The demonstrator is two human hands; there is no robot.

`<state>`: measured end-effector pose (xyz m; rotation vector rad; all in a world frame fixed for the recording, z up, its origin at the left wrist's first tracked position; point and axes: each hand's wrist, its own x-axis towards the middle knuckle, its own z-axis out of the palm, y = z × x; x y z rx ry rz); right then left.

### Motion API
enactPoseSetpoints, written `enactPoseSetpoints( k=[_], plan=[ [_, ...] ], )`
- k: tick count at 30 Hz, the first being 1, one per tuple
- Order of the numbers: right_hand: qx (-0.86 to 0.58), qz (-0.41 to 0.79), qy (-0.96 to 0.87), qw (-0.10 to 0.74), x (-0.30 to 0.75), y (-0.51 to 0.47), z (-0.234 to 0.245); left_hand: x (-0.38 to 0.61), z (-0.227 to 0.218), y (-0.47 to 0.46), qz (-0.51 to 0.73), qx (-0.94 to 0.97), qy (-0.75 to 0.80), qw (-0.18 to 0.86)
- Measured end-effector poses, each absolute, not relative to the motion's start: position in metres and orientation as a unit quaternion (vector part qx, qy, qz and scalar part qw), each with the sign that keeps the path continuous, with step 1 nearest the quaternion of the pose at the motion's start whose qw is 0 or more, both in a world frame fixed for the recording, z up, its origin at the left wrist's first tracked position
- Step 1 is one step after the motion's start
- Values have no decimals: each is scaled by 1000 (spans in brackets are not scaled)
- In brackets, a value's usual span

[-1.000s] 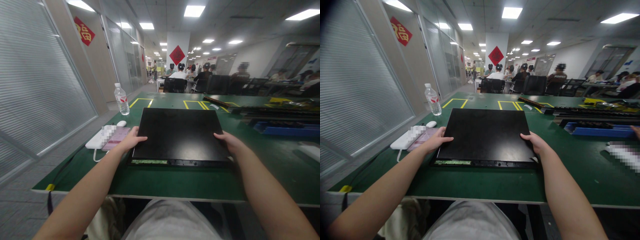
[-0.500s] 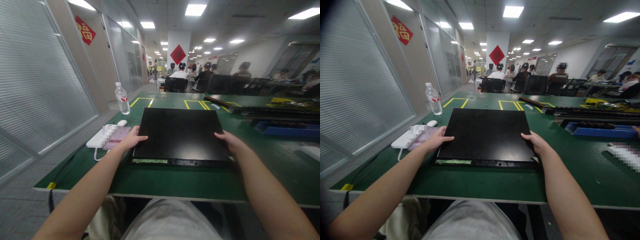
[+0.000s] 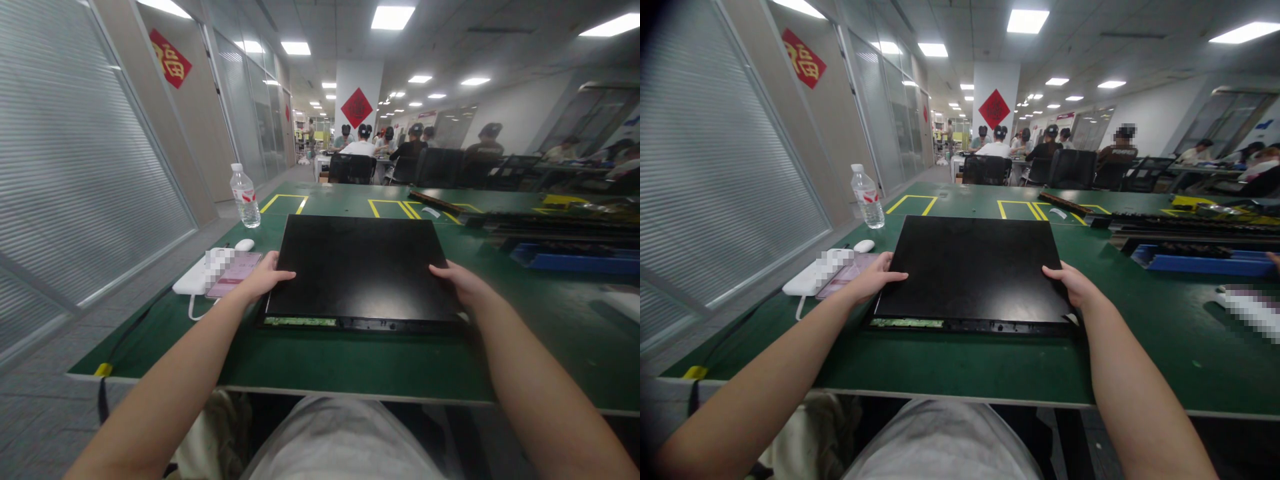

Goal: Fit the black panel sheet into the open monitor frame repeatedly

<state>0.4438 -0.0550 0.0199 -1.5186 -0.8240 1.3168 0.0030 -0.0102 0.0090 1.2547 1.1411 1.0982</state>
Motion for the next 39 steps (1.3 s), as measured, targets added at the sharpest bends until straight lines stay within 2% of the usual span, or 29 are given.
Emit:
enactPoseSetpoints(
  k=[23, 39],
  plan=[
    [-613, 530, -353, 467, 447, -53, 15, 4, 12, -13, 454, 532, 484, 526],
    [-634, 481, -362, 485, 447, -48, 9, 5, 15, -14, 447, 541, 497, 511]
  ],
)
